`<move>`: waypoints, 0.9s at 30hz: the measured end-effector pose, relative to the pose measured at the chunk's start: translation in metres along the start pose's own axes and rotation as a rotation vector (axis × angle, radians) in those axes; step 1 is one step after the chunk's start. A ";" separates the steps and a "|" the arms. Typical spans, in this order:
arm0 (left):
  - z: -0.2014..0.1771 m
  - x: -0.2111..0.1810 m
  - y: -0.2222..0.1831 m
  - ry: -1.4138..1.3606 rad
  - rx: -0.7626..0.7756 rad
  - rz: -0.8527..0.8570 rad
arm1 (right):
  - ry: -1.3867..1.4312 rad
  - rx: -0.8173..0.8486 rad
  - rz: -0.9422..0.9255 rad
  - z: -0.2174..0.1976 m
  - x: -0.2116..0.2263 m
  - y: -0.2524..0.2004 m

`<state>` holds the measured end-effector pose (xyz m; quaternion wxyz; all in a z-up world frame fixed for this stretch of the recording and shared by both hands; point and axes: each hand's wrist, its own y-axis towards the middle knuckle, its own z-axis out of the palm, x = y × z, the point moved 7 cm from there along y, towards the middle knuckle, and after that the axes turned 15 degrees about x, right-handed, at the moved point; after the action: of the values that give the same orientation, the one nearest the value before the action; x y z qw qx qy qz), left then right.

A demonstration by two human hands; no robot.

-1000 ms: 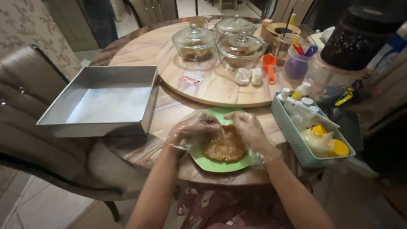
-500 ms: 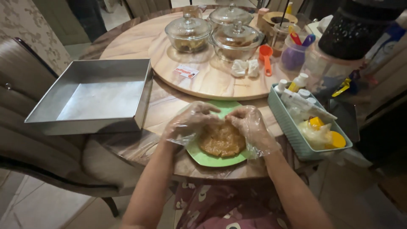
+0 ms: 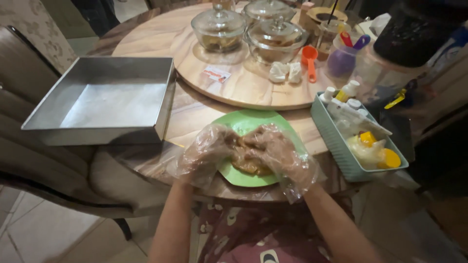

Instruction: Kneading and shaping a small portion of dough on a plate by hand

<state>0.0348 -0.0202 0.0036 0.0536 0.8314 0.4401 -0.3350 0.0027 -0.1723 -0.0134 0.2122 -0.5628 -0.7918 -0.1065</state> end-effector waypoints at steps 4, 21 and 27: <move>0.004 0.023 0.006 0.067 -0.029 -0.047 | 0.131 0.076 -0.068 0.017 -0.001 0.000; 0.036 0.058 0.040 -0.103 -0.184 -0.040 | 1.283 0.601 -0.761 0.054 0.018 0.004; 0.035 0.059 0.039 0.163 -0.435 0.258 | 1.656 0.800 -0.953 0.047 0.020 0.008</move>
<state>0.0698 -0.0167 -0.0667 0.2378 0.8738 0.3949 -0.1549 -0.0054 -0.1336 -0.0471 0.7976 0.1699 -0.5160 -0.2622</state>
